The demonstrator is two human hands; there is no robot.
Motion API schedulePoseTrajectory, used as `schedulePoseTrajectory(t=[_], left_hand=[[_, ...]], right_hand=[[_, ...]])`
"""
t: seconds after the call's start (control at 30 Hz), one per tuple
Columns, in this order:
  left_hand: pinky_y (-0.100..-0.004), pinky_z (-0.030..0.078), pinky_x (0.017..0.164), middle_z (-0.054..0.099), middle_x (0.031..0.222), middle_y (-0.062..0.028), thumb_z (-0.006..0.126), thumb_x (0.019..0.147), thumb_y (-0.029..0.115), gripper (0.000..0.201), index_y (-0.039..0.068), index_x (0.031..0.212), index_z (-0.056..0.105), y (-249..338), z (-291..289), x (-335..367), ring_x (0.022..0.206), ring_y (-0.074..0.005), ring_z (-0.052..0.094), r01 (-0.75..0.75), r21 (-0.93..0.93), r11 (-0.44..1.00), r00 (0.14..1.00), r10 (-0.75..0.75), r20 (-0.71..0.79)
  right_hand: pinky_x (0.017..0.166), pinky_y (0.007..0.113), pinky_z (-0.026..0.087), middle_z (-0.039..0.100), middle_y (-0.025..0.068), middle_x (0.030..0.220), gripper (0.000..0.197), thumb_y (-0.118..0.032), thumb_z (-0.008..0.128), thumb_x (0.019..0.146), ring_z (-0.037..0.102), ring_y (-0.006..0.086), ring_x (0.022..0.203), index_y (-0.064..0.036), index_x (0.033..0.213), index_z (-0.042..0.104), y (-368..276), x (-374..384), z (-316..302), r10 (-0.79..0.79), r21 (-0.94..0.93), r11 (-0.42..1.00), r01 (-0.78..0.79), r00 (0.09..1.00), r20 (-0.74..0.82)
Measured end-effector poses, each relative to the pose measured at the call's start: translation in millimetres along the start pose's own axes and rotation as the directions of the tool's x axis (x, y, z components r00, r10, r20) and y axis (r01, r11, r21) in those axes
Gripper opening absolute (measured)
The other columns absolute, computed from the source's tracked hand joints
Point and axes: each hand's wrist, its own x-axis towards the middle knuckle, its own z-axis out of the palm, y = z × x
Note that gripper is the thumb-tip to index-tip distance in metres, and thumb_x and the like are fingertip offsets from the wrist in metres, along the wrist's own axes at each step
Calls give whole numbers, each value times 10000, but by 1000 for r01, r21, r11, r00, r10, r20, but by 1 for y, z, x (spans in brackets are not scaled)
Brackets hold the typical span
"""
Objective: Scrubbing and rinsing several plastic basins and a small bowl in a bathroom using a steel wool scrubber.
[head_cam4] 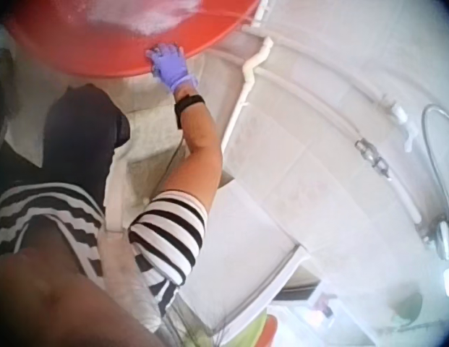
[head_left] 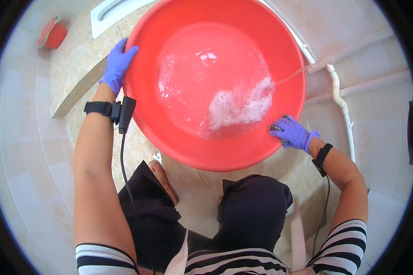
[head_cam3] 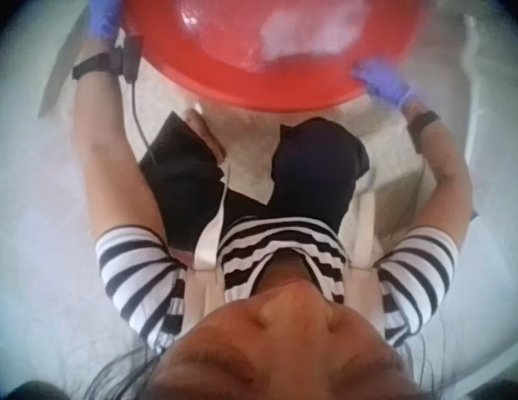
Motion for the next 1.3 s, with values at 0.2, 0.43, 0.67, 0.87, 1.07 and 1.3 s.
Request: schedulePoseTrajectory(t=[0.2,0.43,0.67,0.87,1.07,1.3], left_hand=[[-320,453,817,548,1114,-127,594,809,205,493,-10,1215,415,-87,-13,-48,971,-216,551,496,-201,845,856,-436,278],[-374,502,754,550,1110,-103,609,776,402,592,59,1219,416,-57,2,-178,954,-219,572,837,-142,529,503,-641,579],[-282,525,639,578,1050,-51,679,747,276,537,112,1199,441,-4,37,-278,847,-157,601,964,-205,169,265,-563,783],[-208,448,541,614,849,-9,713,688,252,408,76,1025,564,3,-22,-212,692,-94,582,765,-253,592,628,-599,497],[-316,369,946,513,1185,-115,621,771,188,505,-6,1205,449,68,-34,-150,1090,-190,498,425,-598,680,904,-284,319],[-308,246,1034,363,1346,-101,527,791,17,577,18,1326,311,68,-4,-127,1252,-197,320,-69,-215,974,995,53,-78]], right_hand=[[954,457,317,503,46,1143,491,-197,649,632,480,267,1046,-181,1105,522,-13,9,-17,-36,38,999,36,999,18],[942,454,329,511,46,1127,500,-216,654,640,497,260,1033,-189,1121,520,-10,2,-21,-43,59,997,40,997,57],[914,453,353,497,55,1150,495,-231,636,688,506,259,1023,-173,1159,496,-60,18,-17,-94,157,983,91,996,9],[866,409,402,464,110,1173,519,-196,621,707,499,297,1027,-163,1196,453,-108,52,-18,-69,374,922,103,992,-104],[904,398,406,373,162,1245,625,-168,648,726,450,351,1088,-161,1286,371,-148,117,-28,37,694,700,170,961,-273],[939,398,374,283,161,1338,671,-233,647,758,378,336,1179,-137,1334,317,-159,152,-56,46,717,648,258,926,-375]])
